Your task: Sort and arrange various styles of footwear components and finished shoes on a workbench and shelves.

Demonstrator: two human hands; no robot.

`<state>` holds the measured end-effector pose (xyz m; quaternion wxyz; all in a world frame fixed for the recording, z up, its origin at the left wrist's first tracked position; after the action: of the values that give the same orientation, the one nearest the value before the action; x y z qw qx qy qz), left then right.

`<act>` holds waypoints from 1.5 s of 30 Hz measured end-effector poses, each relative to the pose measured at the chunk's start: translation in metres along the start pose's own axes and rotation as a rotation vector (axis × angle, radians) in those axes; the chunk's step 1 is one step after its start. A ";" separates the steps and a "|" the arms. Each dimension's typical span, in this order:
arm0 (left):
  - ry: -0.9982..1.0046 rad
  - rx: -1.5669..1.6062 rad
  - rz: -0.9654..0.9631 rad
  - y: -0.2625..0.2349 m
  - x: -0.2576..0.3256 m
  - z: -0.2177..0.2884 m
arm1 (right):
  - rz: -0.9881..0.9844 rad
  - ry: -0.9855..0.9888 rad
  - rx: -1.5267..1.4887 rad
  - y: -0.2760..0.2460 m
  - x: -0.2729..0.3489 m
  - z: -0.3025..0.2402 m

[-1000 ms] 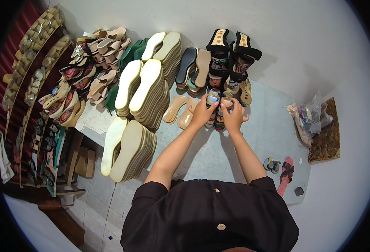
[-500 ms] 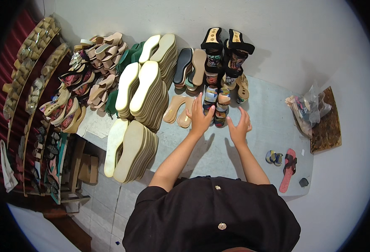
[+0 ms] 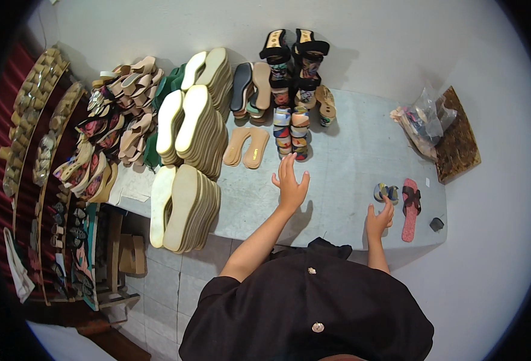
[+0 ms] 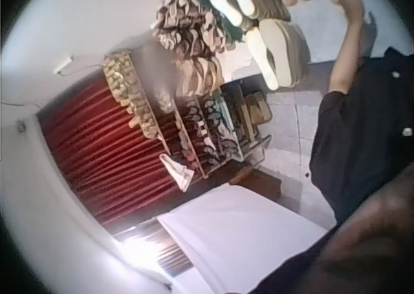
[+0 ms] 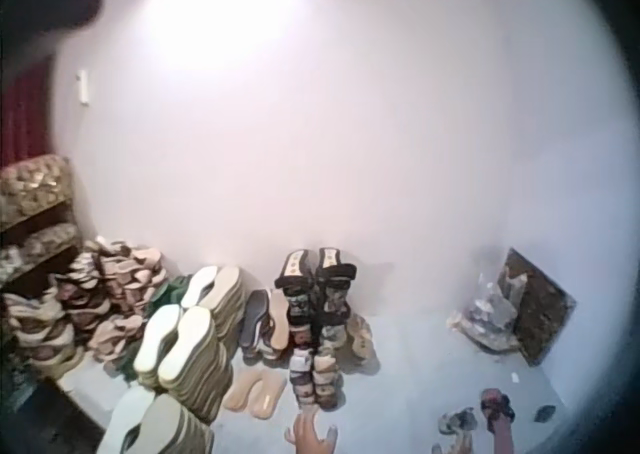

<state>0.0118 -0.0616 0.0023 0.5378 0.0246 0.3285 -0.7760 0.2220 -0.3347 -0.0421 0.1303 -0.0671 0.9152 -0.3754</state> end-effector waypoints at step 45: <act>0.007 -0.323 -0.399 0.279 0.094 0.091 | -0.402 -0.445 0.288 0.005 -0.107 0.065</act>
<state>0.2385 -0.2453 -0.0980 0.3699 -0.1243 0.4485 -0.8041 0.3432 -0.3512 -0.0704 0.2584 -0.3075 0.7703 -0.4952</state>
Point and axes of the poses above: each hand's wrist, its own x-axis away from the middle knuckle, its own y-axis out of the palm, z = x × y, the point moved 10 cm from there along -x, towards the middle knuckle, and after that the axes turned 4 degrees about y, right-handed, at the moved point
